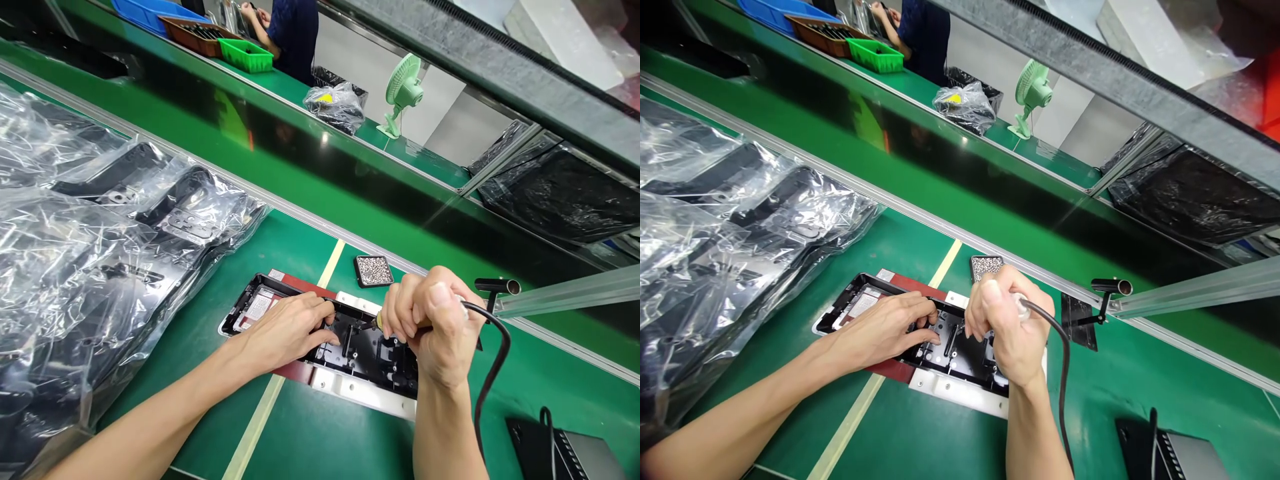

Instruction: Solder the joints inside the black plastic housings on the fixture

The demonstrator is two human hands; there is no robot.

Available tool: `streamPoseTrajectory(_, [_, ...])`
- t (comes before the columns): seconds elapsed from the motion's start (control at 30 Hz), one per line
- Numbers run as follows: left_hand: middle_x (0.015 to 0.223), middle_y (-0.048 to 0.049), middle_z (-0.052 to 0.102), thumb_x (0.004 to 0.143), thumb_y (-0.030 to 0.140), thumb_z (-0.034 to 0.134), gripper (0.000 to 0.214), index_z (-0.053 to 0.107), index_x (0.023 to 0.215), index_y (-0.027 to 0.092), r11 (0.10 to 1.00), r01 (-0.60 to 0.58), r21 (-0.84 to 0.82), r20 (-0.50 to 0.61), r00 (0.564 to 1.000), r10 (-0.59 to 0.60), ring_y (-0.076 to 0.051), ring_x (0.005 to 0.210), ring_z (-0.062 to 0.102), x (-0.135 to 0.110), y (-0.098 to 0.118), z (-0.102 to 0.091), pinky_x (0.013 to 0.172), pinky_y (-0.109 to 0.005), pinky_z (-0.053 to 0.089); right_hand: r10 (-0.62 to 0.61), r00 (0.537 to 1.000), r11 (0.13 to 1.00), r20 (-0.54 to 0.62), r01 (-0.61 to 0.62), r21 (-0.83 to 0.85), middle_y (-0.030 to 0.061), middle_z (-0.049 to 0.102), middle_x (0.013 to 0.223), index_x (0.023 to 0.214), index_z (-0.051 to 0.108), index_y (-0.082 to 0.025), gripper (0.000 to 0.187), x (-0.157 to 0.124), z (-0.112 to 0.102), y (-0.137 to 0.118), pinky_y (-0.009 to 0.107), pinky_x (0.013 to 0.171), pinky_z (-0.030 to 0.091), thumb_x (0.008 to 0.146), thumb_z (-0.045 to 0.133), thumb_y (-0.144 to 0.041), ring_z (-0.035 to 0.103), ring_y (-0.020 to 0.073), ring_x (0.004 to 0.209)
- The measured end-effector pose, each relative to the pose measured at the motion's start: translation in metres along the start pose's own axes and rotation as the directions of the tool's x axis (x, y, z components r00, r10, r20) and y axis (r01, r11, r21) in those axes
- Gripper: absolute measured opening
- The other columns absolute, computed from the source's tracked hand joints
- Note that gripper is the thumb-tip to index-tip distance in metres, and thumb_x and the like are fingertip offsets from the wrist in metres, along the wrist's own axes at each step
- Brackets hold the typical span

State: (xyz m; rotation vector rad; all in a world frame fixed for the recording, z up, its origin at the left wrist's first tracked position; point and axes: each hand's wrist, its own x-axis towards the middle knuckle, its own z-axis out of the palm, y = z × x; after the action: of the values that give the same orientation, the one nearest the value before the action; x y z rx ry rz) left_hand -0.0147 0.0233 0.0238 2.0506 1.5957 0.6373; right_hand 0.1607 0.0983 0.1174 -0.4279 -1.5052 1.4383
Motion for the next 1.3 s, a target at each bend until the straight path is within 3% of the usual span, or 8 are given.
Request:
streamPoseTrajectory(0.17, [0.082, -0.0007, 0.063, 0.093, 0.041, 0.063, 0.022, 0.059, 0.090, 0.020, 1.000, 0.023, -0.007, 0.017, 1.000, -0.023, -0.019, 0.082, 0.061, 0.000, -0.001, 0.001, 0.071, -0.029, 0.043, 0.002, 1.000, 0.995, -0.024, -0.004, -0.097, -0.0058, 0.048, 0.053, 0.067, 0.050, -0.020, 0.033, 0.001, -0.002, 0.000, 0.028, 0.042, 0.045, 0.096, 0.058, -0.033, 0.048, 0.0103, 0.042])
streamPoseTrajectory(0.33, [0.087, -0.0014, 0.062, 0.094, 0.046, 0.060, 0.025, 0.060, 0.094, 0.021, 0.998, 0.067, 0.001, 0.055, 0.996, -0.067, -0.018, 0.081, 0.060, 0.001, -0.001, 0.000, 0.074, -0.031, 0.045, 0.045, 0.998, 0.986, -0.040, -0.051, -0.159, -0.0057, 0.054, 0.055, 0.075, 0.053, -0.020, 0.026, 0.002, -0.002, -0.003, 0.026, 0.048, 0.043, 0.094, 0.062, -0.036, 0.053, 0.0097, 0.047])
streamPoseTrajectory(0.6, [0.090, -0.0009, 0.062, 0.094, 0.047, 0.060, 0.025, 0.061, 0.096, 0.022, 0.997, 0.080, 0.020, 0.069, 0.994, -0.082, -0.016, 0.077, 0.059, -0.001, 0.001, -0.001, 0.073, -0.030, 0.046, -0.106, 0.979, 0.985, -0.174, 0.079, -0.154, -0.0045, 0.049, 0.053, 0.071, 0.056, -0.018, 0.036, 0.000, -0.004, -0.016, 0.027, 0.043, 0.045, 0.096, 0.057, -0.044, 0.050, 0.0095, 0.043])
streamPoseTrajectory(0.83, [0.088, -0.0007, 0.061, 0.095, 0.045, 0.059, 0.024, 0.059, 0.095, 0.021, 0.996, 0.085, 0.036, 0.096, 0.991, -0.088, -0.017, 0.079, 0.058, 0.000, 0.001, -0.004, 0.069, -0.030, 0.044, -0.115, 0.899, 0.992, -0.423, 0.081, -0.098, -0.0073, 0.038, 0.044, 0.065, 0.047, -0.021, 0.044, 0.003, -0.024, -0.026, 0.024, 0.028, 0.035, 0.100, 0.046, -0.048, 0.034, 0.0081, 0.031])
streamPoseTrajectory(0.93, [0.088, -0.0006, 0.061, 0.095, 0.044, 0.059, 0.023, 0.059, 0.094, 0.021, 0.996, 0.077, 0.037, 0.093, 0.993, -0.080, -0.017, 0.078, 0.058, 0.000, 0.003, -0.005, 0.069, -0.030, 0.043, -0.118, 0.864, 0.991, -0.490, 0.072, -0.111, -0.0070, 0.033, 0.040, 0.063, 0.043, -0.022, 0.044, 0.001, -0.035, -0.029, 0.023, 0.025, 0.030, 0.102, 0.037, -0.041, 0.029, 0.0083, 0.028])
streamPoseTrajectory(1.1, [0.088, -0.0006, 0.064, 0.095, 0.039, 0.061, 0.020, 0.058, 0.092, 0.020, 0.998, 0.034, 0.053, 0.071, 0.997, -0.037, -0.018, 0.082, 0.060, 0.000, 0.004, -0.006, 0.067, -0.029, 0.042, -0.111, 0.789, 0.988, -0.604, 0.019, -0.156, -0.0047, 0.024, 0.045, 0.061, 0.040, -0.022, 0.041, -0.006, -0.038, -0.038, 0.024, 0.028, 0.024, 0.100, 0.038, -0.033, 0.029, 0.0081, 0.032])
streamPoseTrajectory(1.3, [0.087, 0.0001, 0.063, 0.095, 0.042, 0.060, 0.022, 0.056, 0.091, 0.020, 0.999, 0.015, 0.051, 0.058, 0.998, -0.018, -0.019, 0.083, 0.059, -0.001, 0.002, -0.002, 0.065, -0.030, 0.040, -0.076, 0.778, 0.987, -0.623, -0.031, -0.158, -0.0044, 0.024, 0.044, 0.057, 0.038, -0.022, 0.041, -0.008, -0.043, -0.040, 0.023, 0.028, 0.023, 0.097, 0.038, -0.030, 0.029, 0.0068, 0.030])
